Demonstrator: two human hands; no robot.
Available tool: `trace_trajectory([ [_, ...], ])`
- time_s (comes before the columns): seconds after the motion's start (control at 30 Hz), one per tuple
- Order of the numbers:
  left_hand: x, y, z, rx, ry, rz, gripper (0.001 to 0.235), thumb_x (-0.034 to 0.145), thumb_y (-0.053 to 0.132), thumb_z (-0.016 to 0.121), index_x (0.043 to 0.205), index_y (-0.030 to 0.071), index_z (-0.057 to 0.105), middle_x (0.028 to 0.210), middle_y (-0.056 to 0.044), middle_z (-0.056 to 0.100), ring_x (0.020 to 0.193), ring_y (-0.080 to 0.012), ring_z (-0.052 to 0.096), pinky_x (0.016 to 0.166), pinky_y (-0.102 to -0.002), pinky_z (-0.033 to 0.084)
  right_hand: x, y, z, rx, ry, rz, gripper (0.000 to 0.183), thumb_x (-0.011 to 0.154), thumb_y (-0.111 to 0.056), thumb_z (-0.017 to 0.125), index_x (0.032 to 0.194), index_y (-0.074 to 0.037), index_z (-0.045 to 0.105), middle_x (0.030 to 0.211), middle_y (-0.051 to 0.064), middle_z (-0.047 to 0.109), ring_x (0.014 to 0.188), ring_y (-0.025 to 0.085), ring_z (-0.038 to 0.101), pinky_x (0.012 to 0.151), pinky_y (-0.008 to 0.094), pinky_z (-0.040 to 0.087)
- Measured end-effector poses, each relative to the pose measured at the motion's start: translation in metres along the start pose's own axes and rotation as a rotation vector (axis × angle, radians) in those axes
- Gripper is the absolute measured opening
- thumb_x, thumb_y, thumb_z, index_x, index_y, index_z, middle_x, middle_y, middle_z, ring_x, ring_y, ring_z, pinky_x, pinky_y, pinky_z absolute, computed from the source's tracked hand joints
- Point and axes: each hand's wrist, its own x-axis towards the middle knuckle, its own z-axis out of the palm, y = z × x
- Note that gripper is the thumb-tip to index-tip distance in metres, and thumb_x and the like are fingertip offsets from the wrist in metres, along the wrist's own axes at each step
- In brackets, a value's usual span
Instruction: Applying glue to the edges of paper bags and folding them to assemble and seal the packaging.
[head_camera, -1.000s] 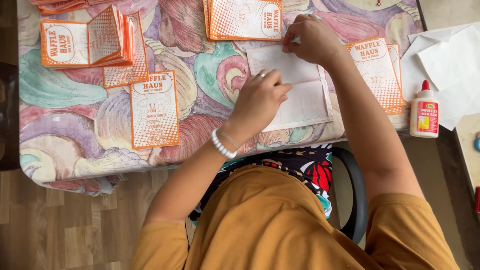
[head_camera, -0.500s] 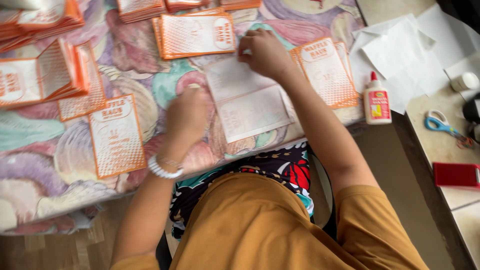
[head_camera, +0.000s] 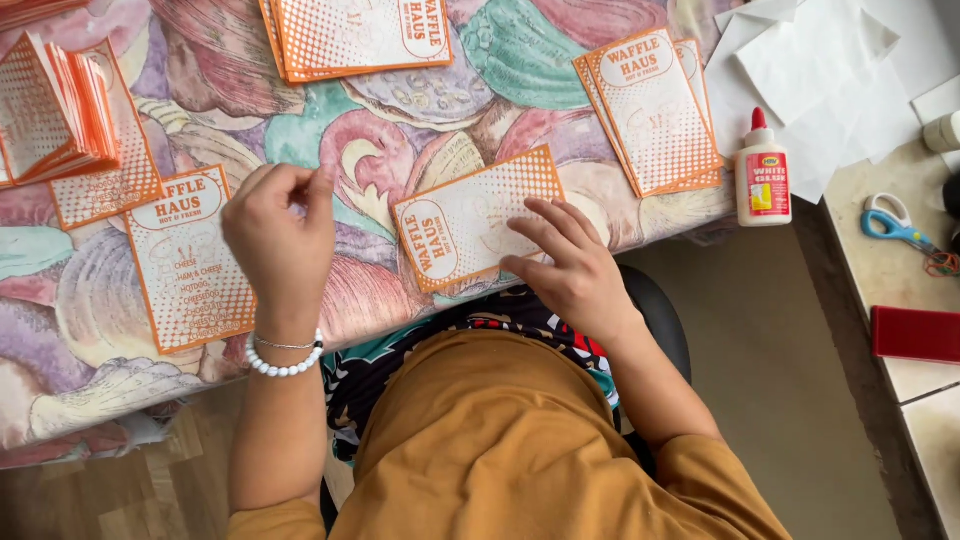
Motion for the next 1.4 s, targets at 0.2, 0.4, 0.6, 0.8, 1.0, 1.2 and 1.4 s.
trace_trajectory([
  [0.2, 0.014, 0.043, 0.023, -0.321, -0.159, 0.149, 0.026, 0.099, 0.0, 0.068, 0.124, 0.001, 0.07, 0.097, -0.018, 0.074, 0.086, -0.0343, 0.073, 0.079, -0.049, 0.058, 0.0, 0.003, 0.007, -0.016, 0.104, 0.012, 0.003, 0.096, -0.016, 0.078, 0.093, -0.016, 0.079, 0.121, 0.013, 0.072, 0.123, 0.042, 0.065, 0.106, 0.055, 0.048],
  [0.4, 0.028, 0.076, 0.052, -0.383, -0.536, 0.088, 0.042, 0.094, 0.03, 0.079, 0.12, -0.001, 0.069, 0.098, -0.019, 0.072, 0.091, -0.0354, 0.072, 0.078, -0.049, 0.06, -0.001, 0.001, 0.006, 0.007, 0.127, -0.01, 0.006, 0.094, -0.017, 0.078, 0.09, -0.019, 0.08, 0.122, 0.011, 0.074, 0.122, 0.04, 0.066, 0.107, 0.054, 0.047],
  [0.6, 0.04, 0.089, 0.069, -0.235, -0.802, -0.026, 0.034, 0.078, 0.028, 0.088, 0.106, 0.01, 0.077, 0.094, -0.011, 0.072, 0.096, -0.0368, 0.071, 0.087, -0.052, 0.054, -0.005, 0.002, -0.001, 0.0, 0.153, 0.006, 0.004, 0.091, -0.017, 0.082, 0.089, -0.02, 0.081, 0.121, 0.01, 0.075, 0.122, 0.041, 0.066, 0.105, 0.055, 0.048],
  [0.8, 0.016, 0.094, 0.04, -0.588, -0.6, -0.134, 0.018, 0.081, 0.022, 0.084, 0.095, 0.015, 0.074, 0.075, -0.005, 0.073, 0.077, -0.0208, 0.071, 0.074, -0.035, 0.057, -0.032, 0.011, -0.042, 0.273, 0.309, 0.238, 0.084, 0.063, -0.024, 0.101, 0.138, -0.025, 0.061, 0.154, 0.03, 0.046, 0.141, 0.048, 0.05, 0.118, 0.055, 0.041],
  [1.0, -0.036, 0.123, -0.004, -1.134, -0.255, -0.341, 0.014, 0.094, 0.018, 0.078, 0.097, 0.008, 0.07, 0.07, 0.001, 0.053, 0.071, -0.0066, 0.049, 0.071, -0.02, 0.047, -0.004, 0.004, -0.031, 0.884, 0.503, 0.439, 0.11, 0.075, -0.037, 0.08, 0.164, -0.008, 0.022, 0.158, 0.029, 0.042, 0.142, 0.04, 0.051, 0.122, 0.043, 0.044],
  [1.2, -0.054, 0.118, 0.001, -1.311, -0.218, -0.398, 0.012, 0.093, 0.01, 0.078, 0.098, 0.004, 0.068, 0.073, 0.004, 0.054, 0.075, -0.0002, 0.051, 0.073, -0.016, 0.047, -0.022, 0.005, -0.017, 0.952, 0.544, 0.447, 0.101, 0.073, -0.007, 0.083, 0.156, 0.007, 0.027, 0.115, 0.038, 0.062, 0.109, 0.041, 0.067, 0.099, 0.047, 0.056],
  [1.4, -0.031, 0.115, -0.008, -1.29, -0.235, -0.141, 0.04, 0.091, 0.024, 0.082, 0.125, 0.007, 0.068, 0.098, -0.01, 0.072, 0.092, -0.0154, 0.067, 0.096, -0.036, 0.056, -0.035, 0.006, -0.018, 0.815, 0.57, 0.513, 0.082, 0.076, 0.019, 0.083, 0.145, 0.016, 0.039, 0.089, 0.034, 0.07, 0.087, 0.034, 0.075, 0.088, 0.042, 0.06],
])
